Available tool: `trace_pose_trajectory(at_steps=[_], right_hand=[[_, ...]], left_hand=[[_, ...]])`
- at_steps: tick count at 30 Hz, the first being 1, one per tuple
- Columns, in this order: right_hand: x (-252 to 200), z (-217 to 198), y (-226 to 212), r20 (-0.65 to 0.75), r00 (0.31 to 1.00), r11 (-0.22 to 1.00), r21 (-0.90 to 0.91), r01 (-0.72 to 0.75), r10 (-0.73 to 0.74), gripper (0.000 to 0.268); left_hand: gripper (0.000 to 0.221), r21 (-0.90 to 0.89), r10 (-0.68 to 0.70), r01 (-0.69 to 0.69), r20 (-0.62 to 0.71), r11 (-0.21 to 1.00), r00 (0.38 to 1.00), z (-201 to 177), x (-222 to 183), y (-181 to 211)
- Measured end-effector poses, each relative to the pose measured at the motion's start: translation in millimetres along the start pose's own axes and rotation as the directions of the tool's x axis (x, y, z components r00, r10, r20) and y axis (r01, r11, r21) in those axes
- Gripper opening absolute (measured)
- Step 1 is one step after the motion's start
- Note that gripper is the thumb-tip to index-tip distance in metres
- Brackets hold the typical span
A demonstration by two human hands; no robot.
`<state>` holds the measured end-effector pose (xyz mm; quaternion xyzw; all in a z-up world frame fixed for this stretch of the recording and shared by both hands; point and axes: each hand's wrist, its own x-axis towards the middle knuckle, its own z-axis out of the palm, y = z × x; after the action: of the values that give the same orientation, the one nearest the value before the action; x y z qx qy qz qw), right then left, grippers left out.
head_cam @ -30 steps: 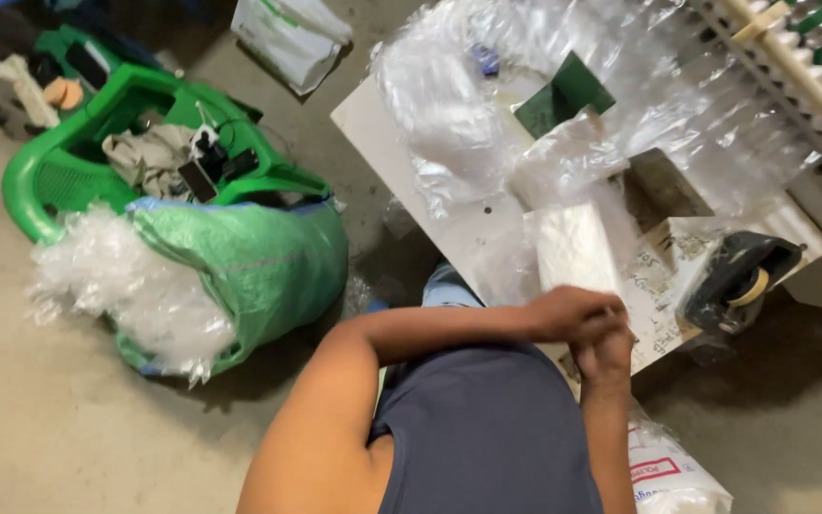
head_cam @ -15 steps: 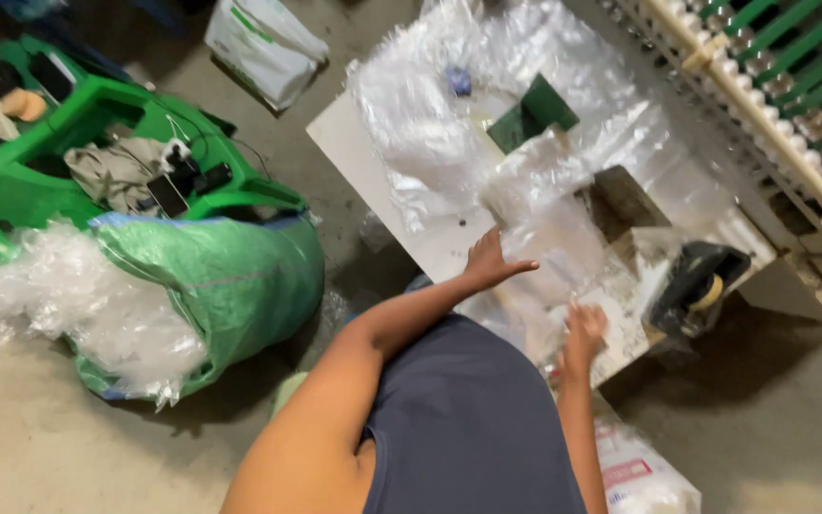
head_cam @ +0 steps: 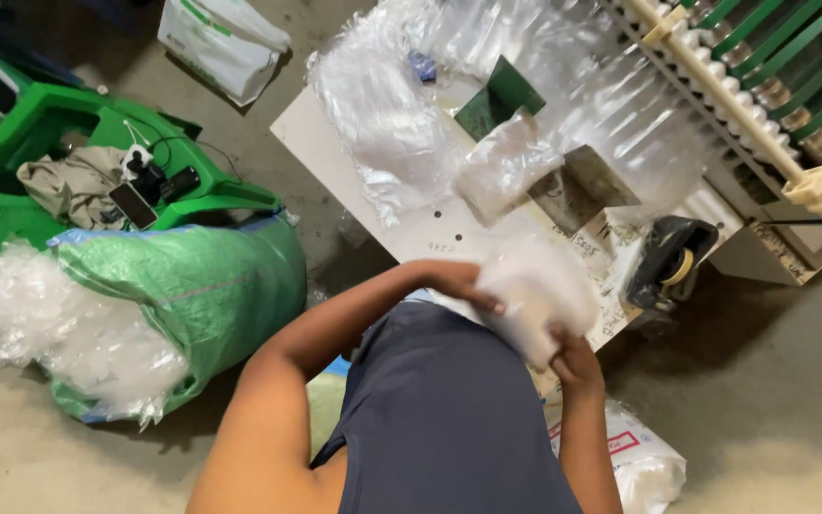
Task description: Folding and stacking plastic bags as they are produced by a packaging machine
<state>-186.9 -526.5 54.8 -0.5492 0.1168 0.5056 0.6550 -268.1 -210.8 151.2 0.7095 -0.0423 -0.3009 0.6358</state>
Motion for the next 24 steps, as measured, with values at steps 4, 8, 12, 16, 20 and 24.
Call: trace_pose_trajectory(at_steps=[4, 8, 12, 16, 20, 24], right_hand=[[-61.4, 105.3, -81.5, -0.142, 0.989, 0.97, -0.242, 0.009, -0.044, 0.074], [-63.6, 83.6, -57.3, -0.061, 0.995, 0.654, -0.757, 0.007, -0.081, 0.066], [30.6, -70.0, 116.0, 0.366, 0.92, 0.265, -0.882, 0.391, -0.138, 0.052], [27.6, -2.2, 38.0, 0.386, 0.915, 0.923, -0.298, 0.243, -0.116, 0.089], [44.2, -96.4, 141.3, 0.186, 0.982, 0.983, 0.181, -0.009, -0.026, 0.086], [-30.8, 61.4, -15.0, -0.424, 0.895, 0.854, -0.509, -0.108, -0.14, 0.069]], left_hand=[[0.068, -0.14, -0.192, 0.192, 0.01, 0.971, 0.981, 19.1, 1.6, -73.3], [0.078, -0.391, -0.484, 0.432, -0.04, 0.813, 0.874, 41.0, 5.4, -25.3], [0.068, 0.015, -0.226, 0.236, -0.237, 0.972, 0.945, 19.4, 6.2, -7.7], [0.12, 0.193, 0.04, 0.011, -0.258, 0.981, 0.965, 13.1, 8.7, -43.3], [0.086, 0.155, -0.082, 0.159, -0.413, 0.975, 0.907, 16.5, 32.8, -70.9], [0.091, 0.44, 0.025, 0.271, -0.559, 0.856, 0.829, 29.4, 68.8, -97.8]])
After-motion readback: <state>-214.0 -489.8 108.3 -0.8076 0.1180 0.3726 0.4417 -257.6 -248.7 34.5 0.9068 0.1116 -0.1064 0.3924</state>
